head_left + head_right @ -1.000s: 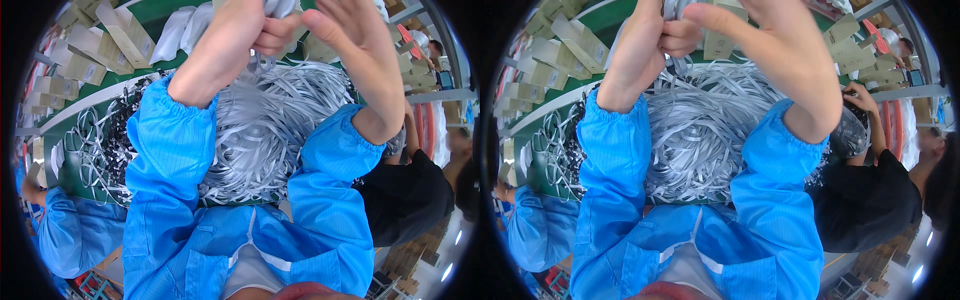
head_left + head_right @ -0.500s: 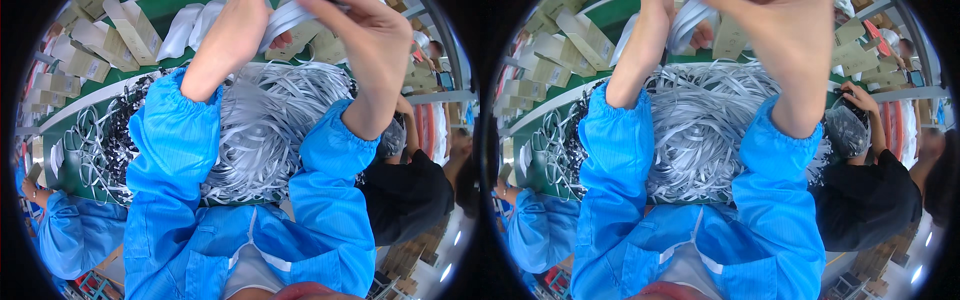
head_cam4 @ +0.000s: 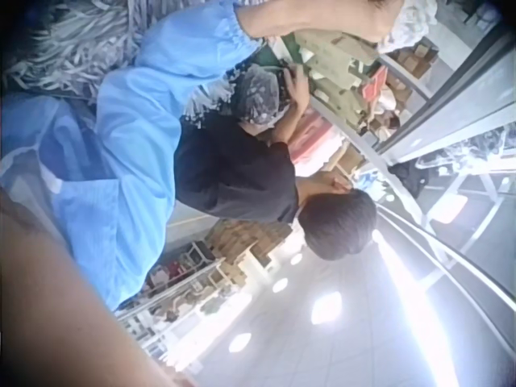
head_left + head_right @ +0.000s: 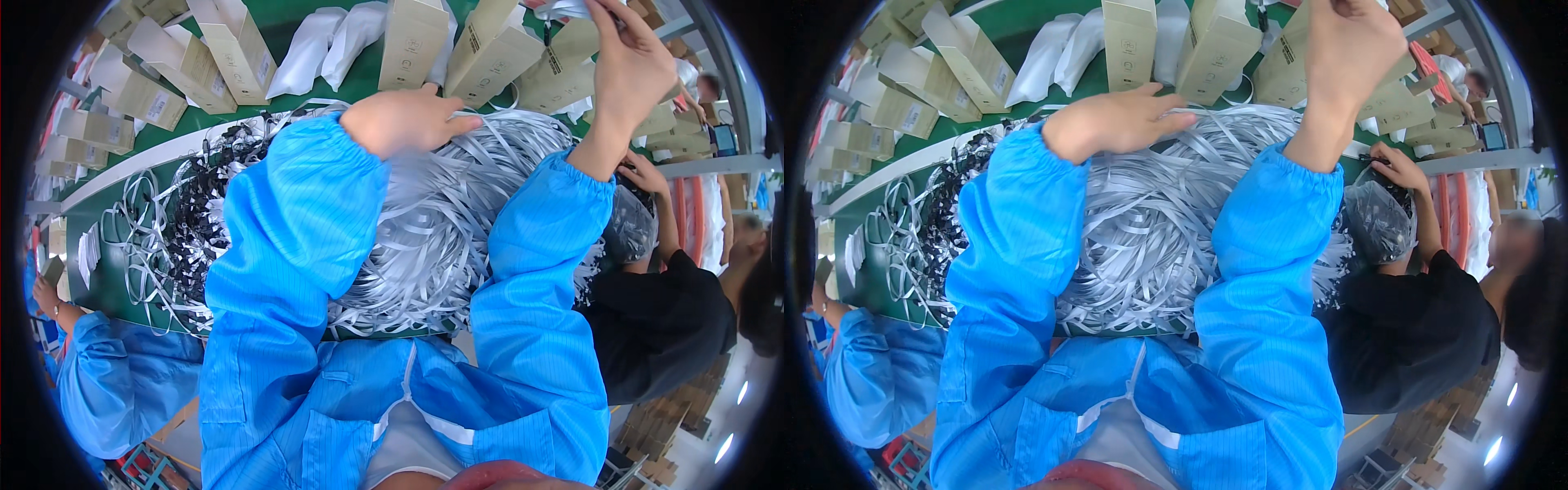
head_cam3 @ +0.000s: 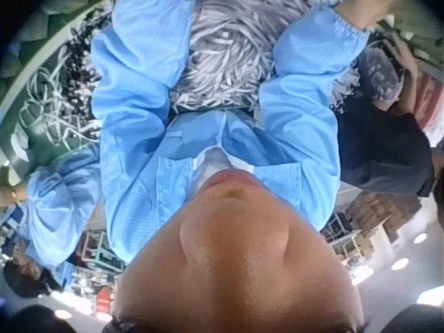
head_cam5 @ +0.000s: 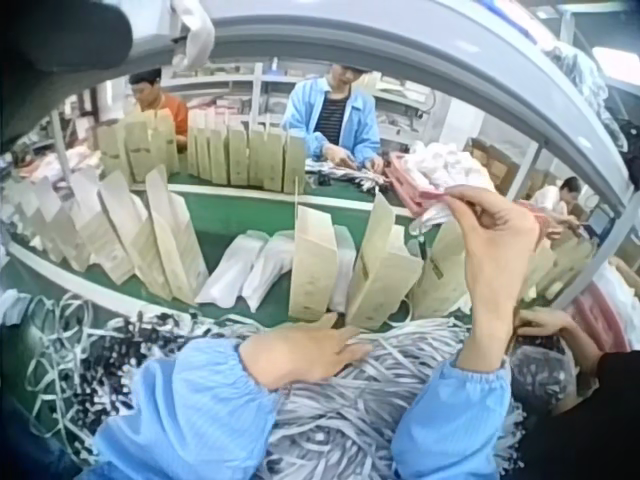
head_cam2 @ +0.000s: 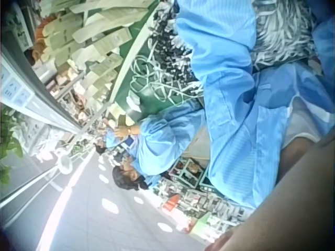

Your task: Placing white components into boxes with shredded filler material on an assembly line.

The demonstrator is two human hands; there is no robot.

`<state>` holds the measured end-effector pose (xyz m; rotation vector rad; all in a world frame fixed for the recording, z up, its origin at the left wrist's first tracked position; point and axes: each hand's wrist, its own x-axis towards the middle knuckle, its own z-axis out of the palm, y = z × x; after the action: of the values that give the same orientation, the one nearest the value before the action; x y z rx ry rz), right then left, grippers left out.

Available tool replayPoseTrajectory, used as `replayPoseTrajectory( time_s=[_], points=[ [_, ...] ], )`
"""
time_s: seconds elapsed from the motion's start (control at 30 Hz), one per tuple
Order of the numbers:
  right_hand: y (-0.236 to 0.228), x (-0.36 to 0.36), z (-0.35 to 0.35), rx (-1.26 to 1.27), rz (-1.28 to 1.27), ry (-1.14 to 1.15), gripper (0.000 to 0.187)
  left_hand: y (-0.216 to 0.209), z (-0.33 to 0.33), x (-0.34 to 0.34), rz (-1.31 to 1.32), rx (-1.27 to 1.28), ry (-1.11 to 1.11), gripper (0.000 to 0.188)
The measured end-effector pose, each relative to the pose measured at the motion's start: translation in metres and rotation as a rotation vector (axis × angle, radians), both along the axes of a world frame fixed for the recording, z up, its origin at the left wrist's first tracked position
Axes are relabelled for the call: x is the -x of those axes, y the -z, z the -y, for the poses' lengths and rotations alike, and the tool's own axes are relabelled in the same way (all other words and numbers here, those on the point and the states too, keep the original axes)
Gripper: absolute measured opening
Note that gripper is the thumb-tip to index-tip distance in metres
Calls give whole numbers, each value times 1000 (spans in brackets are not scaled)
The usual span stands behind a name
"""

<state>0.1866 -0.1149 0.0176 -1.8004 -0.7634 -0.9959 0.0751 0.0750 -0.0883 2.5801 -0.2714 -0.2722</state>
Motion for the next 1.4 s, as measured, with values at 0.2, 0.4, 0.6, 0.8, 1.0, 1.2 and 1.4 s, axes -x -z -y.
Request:
replayPoseTrajectory(
  time_s=[0.2,0.4,0.6,0.8,1.0,1.2,1.4],
  points=[
    [13,-10,-13,268,-202,-91,10,16,7,-10,-69,67,101,82],
    [25,-10,-10,268,-426,-320,25,25,16,-22,-18,-191,196,46],
    [19,-12,-3,170,-498,-212,37,50,11,-25,68,-84,190,45],
    [5,-14,15,135,-265,-268,42,51,8,-33,-85,147,92,67],
    [-10,13,13,165,-312,-212,43,28,13,-26,-105,237,32,57],
    [-13,20,14,173,-333,-197,44,33,14,-34,67,195,235,53],
    [-16,22,27,195,-407,-356,42,1,15,-25,528,553,309,53]
  ],
)
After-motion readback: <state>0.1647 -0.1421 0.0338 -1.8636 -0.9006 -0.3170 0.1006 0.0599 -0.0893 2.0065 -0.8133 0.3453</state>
